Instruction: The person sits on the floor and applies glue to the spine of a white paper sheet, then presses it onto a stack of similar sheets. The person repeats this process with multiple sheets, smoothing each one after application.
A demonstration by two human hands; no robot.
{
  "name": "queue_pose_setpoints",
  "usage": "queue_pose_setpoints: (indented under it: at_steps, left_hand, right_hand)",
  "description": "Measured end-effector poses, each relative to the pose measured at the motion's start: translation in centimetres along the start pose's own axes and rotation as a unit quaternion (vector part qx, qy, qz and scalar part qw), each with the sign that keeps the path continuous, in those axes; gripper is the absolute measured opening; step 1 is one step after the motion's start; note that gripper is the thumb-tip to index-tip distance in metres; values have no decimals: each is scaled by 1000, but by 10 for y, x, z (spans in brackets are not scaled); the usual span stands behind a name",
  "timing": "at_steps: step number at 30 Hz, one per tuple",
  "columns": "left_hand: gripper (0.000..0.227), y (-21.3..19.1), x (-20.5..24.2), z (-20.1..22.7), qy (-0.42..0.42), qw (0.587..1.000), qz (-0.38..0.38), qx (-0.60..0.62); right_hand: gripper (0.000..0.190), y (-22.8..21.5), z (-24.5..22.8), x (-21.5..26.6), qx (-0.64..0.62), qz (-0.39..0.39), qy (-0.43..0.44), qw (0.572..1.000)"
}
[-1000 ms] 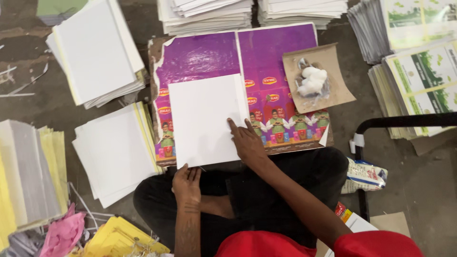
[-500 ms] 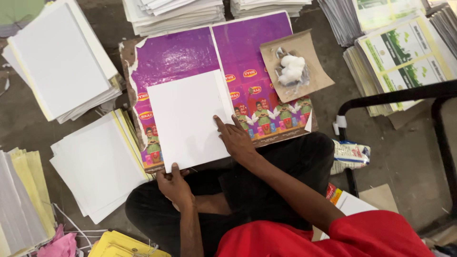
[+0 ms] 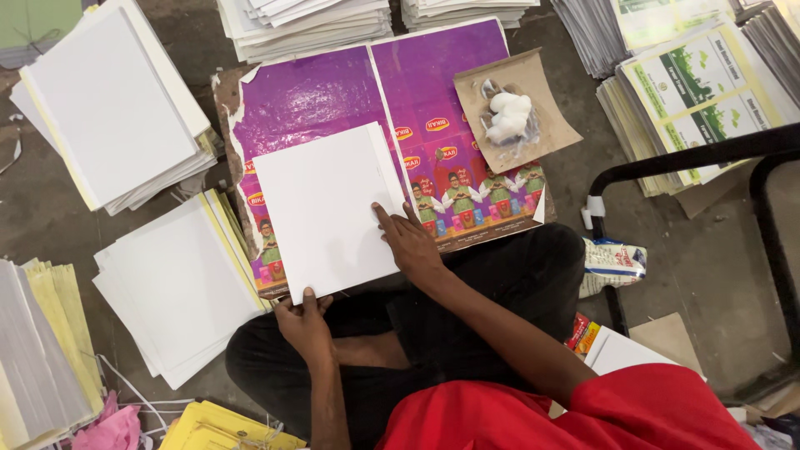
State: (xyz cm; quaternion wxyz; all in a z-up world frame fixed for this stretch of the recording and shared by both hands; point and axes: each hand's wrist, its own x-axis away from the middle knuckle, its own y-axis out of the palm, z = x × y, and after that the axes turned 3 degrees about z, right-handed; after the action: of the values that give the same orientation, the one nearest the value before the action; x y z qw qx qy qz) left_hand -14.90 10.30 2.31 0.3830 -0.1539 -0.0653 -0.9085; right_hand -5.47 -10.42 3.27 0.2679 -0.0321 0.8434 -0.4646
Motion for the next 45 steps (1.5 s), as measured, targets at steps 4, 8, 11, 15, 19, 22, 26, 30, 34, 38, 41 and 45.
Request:
queue_pose_setpoints:
  at_steps: [4, 8, 11, 15, 19, 22, 26, 30, 34, 38, 41, 45]
  left_hand:
    - [49, -3, 2, 6, -1, 998, -27, -62]
    - [83, -2, 26, 34, 373, 835, 49, -402]
    - [55, 17, 42, 55, 371, 800, -2, -471]
    - [45, 83, 15, 71, 340, 858, -138, -359]
    - [54, 130, -23, 65, 395, 843, -133, -339]
    - [46, 149, -45, 53, 411, 827, -127, -362]
    - [28, 158, -56, 37, 485, 778, -98, -386]
    - [21, 160, -56, 34, 492, 759, -91, -416]
    - [25, 161, -54, 43, 484, 744, -97, -450]
    - [48, 162, -56, 46, 485, 725, -120, -475]
    - [51, 163, -58, 46, 463, 717, -131, -505]
    - [54, 165, -59, 45, 448, 724, -144, -504]
  right_hand:
    - [67, 0, -3, 2, 0, 14, 4, 1000]
    - [68, -2, -5, 1, -3, 0, 23, 1000]
    - [72, -2, -5, 0, -16, 7, 34, 999]
    - [71, -1, -7, -2, -34, -12, 62, 997]
    - [72, -2, -6, -3, -54, -27, 88, 994]
    - [72, -1, -4, -5, -60, -39, 110, 991]
    - [75, -2, -4, -8, -71, -46, 131, 988]
    - [75, -9, -5, -13, -87, -46, 138, 986]
    - [68, -19, 4, -19, -177, -34, 151, 972]
    - [60, -22, 57, -50, -289, -53, 155, 943]
    - [52, -17, 114, -95, -263, -103, 143, 948]
    - [41, -1, 162, -144, -237, -105, 1, 966]
